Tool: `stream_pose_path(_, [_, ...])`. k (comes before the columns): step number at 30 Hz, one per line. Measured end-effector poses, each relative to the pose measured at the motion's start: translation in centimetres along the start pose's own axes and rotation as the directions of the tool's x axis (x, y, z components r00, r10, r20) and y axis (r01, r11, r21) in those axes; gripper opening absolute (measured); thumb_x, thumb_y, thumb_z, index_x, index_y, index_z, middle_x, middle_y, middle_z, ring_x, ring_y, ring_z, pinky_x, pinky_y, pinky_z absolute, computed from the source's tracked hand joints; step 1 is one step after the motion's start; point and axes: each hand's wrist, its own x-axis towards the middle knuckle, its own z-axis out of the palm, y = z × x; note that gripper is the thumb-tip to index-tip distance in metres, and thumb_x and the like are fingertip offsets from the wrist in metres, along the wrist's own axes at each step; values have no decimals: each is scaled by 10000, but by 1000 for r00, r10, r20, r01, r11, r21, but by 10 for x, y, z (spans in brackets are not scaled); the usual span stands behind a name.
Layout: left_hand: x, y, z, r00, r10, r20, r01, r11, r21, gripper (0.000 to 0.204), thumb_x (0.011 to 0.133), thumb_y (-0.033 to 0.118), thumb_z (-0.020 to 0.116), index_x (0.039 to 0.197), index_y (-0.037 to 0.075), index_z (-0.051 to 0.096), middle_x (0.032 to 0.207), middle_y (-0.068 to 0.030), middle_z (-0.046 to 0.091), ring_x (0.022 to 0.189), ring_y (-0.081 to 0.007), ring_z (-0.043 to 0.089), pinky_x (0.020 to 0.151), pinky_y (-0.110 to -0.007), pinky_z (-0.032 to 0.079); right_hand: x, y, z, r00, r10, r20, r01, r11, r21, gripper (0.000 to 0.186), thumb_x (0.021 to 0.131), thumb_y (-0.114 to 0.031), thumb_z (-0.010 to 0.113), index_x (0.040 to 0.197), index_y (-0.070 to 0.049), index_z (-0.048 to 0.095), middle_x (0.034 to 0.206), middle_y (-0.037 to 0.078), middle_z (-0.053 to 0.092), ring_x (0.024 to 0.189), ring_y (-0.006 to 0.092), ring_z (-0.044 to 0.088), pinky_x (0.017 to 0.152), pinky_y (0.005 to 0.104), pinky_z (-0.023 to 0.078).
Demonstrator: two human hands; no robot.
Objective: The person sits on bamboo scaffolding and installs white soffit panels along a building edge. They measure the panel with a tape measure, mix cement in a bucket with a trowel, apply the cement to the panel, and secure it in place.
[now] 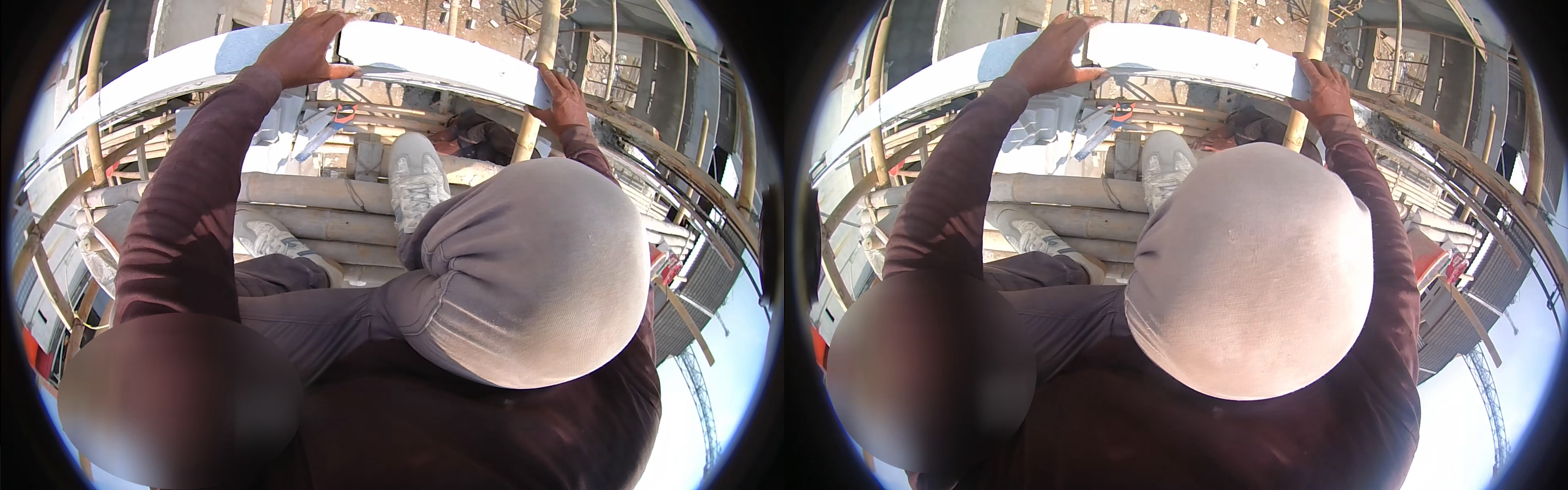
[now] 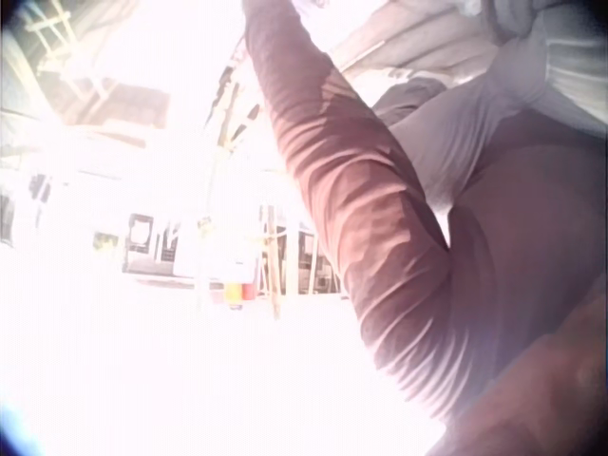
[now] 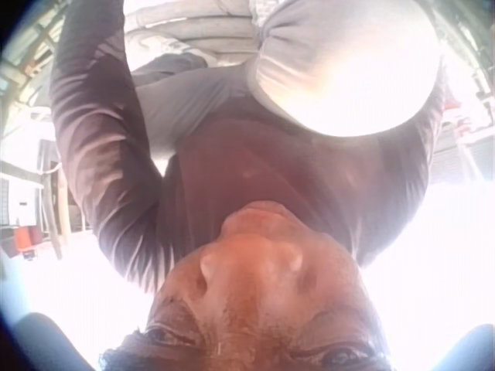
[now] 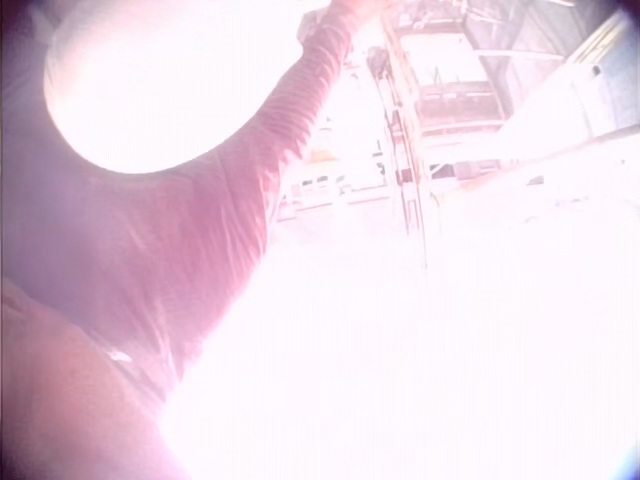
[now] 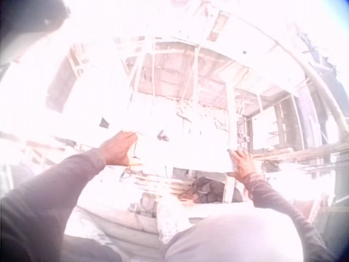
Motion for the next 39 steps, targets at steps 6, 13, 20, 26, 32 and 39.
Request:
stream_pose_path(6, [1, -2, 4, 999, 10, -51, -10, 1000, -5, 776, 813, 558, 733, 1391, 106, 481, 1368, -127, 540, 1301, -330, 465, 1103, -444, 393, -2, 3, -1, 1000, -3, 24, 4, 1000, -12, 919, 659, -262, 874, 1460, -260, 422, 1273, 62, 578, 1224, 311, 528, 1072, 475, 396])
stream_pose_path(13, [-5, 1, 4, 996, -85, 10, 85, 996, -11, 788, 829, 527, 725, 1444, 134, 429, 1470, -97, 476, 1365, -381, 408, 1170, -455, 324, -6, 11, -2, 998, 21, 52, -15, 995, -101, 1070, 673, -270, 874, 1539, -262, 245, 1426, 103, 472, 1322, 334, 452, 1148, 490, 323])
stream_pose_path(20, [0, -7, 6, 999, -12, -39, 9, 997, -71, 784, 808, 529, 753, 1409, 114, 469, 1386, -127, 531, 1308, -326, 464, 1088, -420, 426, -4, 25, -16, 979, 85, 187, -78, 996, -48, 906, 634, -170, 887, 1403, -167, 408, 1368, 135, 519, 1283, 354, 487, 1097, 414, 416])
stream_pose_path(26, [-3, -6, 9, 996, 0, -91, -11, 993, -117, 744, 813, 430, 775, 1400, 108, 453, 1374, -139, 541, 1300, -314, 486, 1177, -457, 300, -1, 32, -10, 978, 61, 199, -67, 998, 20, 890, 624, -166, 891, 1389, -158, 437, 1336, 152, 549, 1269, 374, 501, 1084, 426, 431])
stream_pose_path(32, [-1, -5, 7, 998, 12, -56, -17, 995, -94, 777, 803, 455, 777, 1407, 85, 457, 1398, -143, 519, 1305, -332, 469, 1160, -437, 326, -7, 34, -6, 985, 49, 165, -47, 999, -15, 894, 628, -192, 886, 1398, -171, 430, 1331, 126, 531, 1276, 362, 485, 1109, 427, 398])
stream_pose_path(39, [0, -1, 2, 999, -50, 0, 50, 998, -43, 832, 800, 518, 754, 1424, 57, 452, 1447, -169, 477, 1365, -357, 411, 1194, -441, 278, -14, 25, -10, 977, 203, 63, -208, 975, 80, 982, 638, -203, 891, 1455, -111, 354, 1358, 129, 487, 1275, 366, 475, 1094, 420, 414])
